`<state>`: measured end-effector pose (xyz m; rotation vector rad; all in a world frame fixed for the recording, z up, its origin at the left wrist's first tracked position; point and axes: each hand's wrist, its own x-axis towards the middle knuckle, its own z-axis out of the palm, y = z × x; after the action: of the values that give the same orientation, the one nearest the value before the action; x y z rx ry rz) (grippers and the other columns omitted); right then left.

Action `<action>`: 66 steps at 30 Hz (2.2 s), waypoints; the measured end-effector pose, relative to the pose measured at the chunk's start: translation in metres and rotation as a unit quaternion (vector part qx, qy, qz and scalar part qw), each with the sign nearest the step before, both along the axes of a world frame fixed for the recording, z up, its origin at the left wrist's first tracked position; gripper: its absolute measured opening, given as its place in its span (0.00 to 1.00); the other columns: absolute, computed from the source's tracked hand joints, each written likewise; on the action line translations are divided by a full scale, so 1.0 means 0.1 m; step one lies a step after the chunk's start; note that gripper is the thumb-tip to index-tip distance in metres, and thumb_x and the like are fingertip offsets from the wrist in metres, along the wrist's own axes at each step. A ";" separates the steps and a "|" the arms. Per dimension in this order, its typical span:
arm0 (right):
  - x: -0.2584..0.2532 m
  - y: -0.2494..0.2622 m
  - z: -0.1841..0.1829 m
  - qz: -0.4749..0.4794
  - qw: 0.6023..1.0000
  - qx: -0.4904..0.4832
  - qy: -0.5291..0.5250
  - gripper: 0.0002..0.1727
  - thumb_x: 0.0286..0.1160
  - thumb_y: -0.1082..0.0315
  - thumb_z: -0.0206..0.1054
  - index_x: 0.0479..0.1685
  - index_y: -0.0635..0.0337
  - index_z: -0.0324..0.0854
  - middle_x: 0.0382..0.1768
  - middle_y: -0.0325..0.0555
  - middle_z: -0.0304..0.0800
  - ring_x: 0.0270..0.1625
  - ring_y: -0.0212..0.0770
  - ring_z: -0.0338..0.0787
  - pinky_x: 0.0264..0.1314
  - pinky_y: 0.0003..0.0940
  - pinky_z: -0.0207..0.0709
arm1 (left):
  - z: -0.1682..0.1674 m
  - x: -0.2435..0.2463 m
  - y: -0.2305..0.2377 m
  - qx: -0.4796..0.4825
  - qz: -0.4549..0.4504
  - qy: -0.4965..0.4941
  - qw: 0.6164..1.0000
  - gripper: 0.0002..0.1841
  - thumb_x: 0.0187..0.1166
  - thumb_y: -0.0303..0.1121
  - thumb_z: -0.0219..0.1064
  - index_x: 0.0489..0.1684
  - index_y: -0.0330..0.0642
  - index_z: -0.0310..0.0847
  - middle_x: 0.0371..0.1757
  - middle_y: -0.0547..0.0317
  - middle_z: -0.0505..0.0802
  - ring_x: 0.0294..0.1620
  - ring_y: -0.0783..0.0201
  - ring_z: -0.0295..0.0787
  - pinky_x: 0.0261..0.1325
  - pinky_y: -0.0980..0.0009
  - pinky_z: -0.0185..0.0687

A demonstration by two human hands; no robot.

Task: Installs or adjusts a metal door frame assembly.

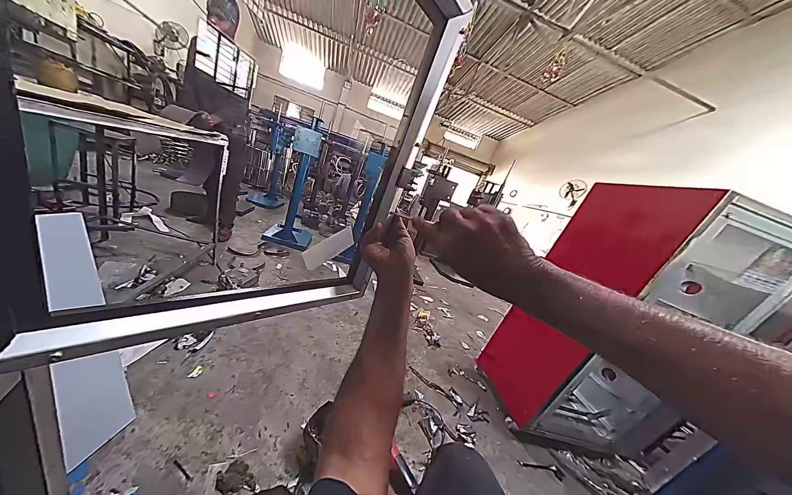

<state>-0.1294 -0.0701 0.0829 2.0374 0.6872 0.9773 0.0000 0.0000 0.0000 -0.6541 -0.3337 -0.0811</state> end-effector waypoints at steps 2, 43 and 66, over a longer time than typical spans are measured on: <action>0.02 0.01 -0.08 -0.025 0.999 -0.035 -0.009 0.20 0.76 0.73 0.66 0.68 0.57 0.85 0.33 0.58 0.81 0.21 0.53 0.83 0.18 0.45 0.74 | 0.01 0.00 -0.01 0.013 0.009 0.015 1.000 0.12 0.82 0.33 0.55 0.59 0.40 0.72 0.54 0.49 0.88 0.57 0.57 0.90 0.67 0.66 0.85; 0.37 -0.11 -0.21 -0.039 0.997 0.058 -0.017 0.27 0.79 0.73 0.62 0.75 0.38 0.82 0.29 0.51 0.81 0.18 0.49 0.81 0.15 0.42 0.67 | -0.03 0.24 0.02 -0.013 0.053 -0.018 0.998 0.18 0.84 0.32 0.55 0.69 0.38 0.69 0.69 0.43 0.84 0.73 0.50 0.83 0.77 0.62 0.79; 0.10 -0.27 0.07 -0.075 0.968 0.226 0.074 0.26 0.91 0.55 0.51 0.87 0.28 0.68 0.35 0.54 0.90 0.34 0.60 0.92 0.30 0.60 0.81 | 0.32 0.00 -0.13 0.014 0.075 0.088 0.993 0.19 0.82 0.41 0.50 0.64 0.41 0.69 0.61 0.43 0.86 0.64 0.47 0.88 0.66 0.48 0.85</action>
<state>-0.1196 -0.0969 0.0899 2.5412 0.3977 0.9633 0.0002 -0.0131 0.0322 -0.6011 -0.2095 0.1146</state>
